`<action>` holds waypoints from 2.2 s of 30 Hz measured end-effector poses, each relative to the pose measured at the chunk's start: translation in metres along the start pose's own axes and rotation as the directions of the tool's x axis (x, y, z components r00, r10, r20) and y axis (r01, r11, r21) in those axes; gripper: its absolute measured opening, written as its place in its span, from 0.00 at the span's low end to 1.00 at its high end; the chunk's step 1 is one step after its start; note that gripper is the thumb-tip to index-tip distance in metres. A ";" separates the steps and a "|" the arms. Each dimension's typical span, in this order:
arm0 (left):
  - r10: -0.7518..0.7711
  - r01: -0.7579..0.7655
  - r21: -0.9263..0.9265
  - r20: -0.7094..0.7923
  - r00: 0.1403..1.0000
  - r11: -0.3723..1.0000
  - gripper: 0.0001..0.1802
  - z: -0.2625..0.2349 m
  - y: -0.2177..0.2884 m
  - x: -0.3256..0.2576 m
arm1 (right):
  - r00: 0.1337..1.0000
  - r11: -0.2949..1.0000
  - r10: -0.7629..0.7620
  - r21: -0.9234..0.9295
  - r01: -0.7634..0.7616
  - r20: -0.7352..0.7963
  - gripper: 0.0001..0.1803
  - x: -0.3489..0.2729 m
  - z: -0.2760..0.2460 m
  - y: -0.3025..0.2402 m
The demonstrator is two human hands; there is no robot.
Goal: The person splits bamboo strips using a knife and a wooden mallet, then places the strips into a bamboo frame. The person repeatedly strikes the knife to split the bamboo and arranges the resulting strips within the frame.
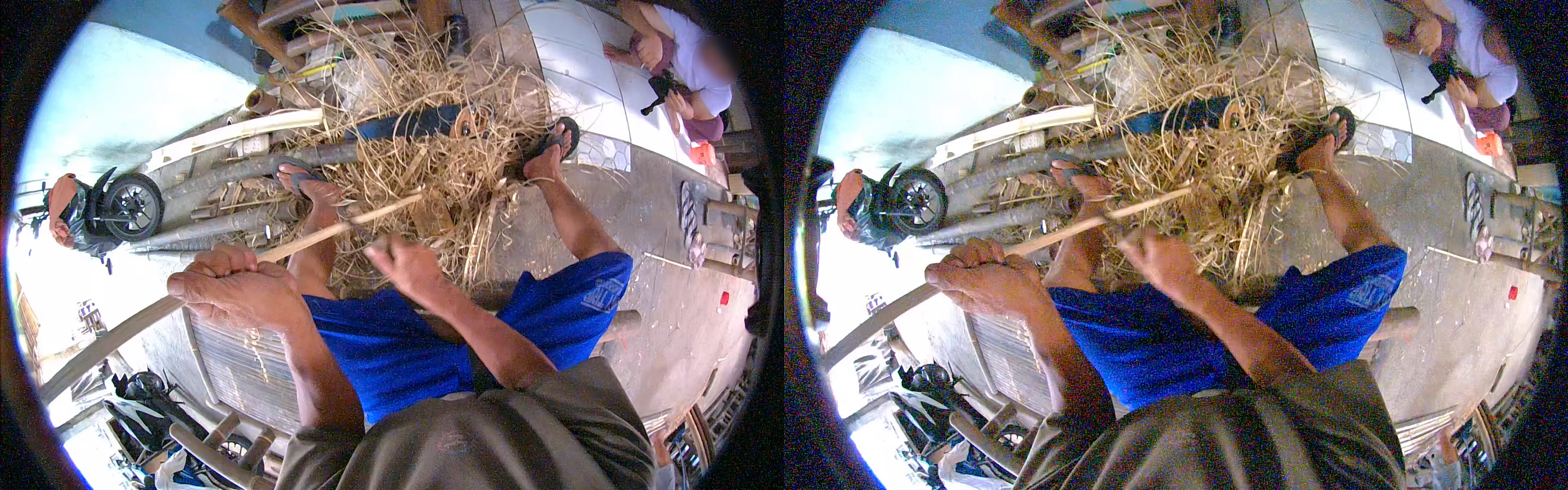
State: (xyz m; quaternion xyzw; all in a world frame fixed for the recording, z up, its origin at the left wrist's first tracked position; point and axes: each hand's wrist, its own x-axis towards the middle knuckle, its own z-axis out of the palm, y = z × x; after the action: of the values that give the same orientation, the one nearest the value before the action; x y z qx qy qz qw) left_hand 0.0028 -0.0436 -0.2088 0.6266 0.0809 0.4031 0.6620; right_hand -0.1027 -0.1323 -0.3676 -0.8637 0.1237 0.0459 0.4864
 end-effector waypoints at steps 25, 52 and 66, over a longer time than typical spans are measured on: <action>0.025 -0.027 0.075 0.029 0.999 0.997 0.27 -0.002 -0.027 0.039 | 0.983 0.984 -0.180 -0.009 0.180 0.030 0.30 0.044 0.061 0.127; -0.016 0.014 -0.057 -0.034 0.999 0.998 0.27 0.013 -0.050 0.072 | 0.957 0.925 0.240 -0.338 -0.175 0.163 0.37 0.087 0.033 0.141; 0.003 -0.004 0.040 0.024 1.000 0.999 0.26 0.015 -0.056 0.077 | 0.943 0.950 0.145 -0.310 -0.048 0.299 0.39 0.089 0.056 0.223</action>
State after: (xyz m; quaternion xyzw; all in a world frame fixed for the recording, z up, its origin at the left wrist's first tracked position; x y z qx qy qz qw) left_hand 0.0871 0.0006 -0.2252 0.6446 0.0797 0.3949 0.6497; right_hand -0.0726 -0.2105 -0.5998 -0.9011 0.0778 0.2266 0.3614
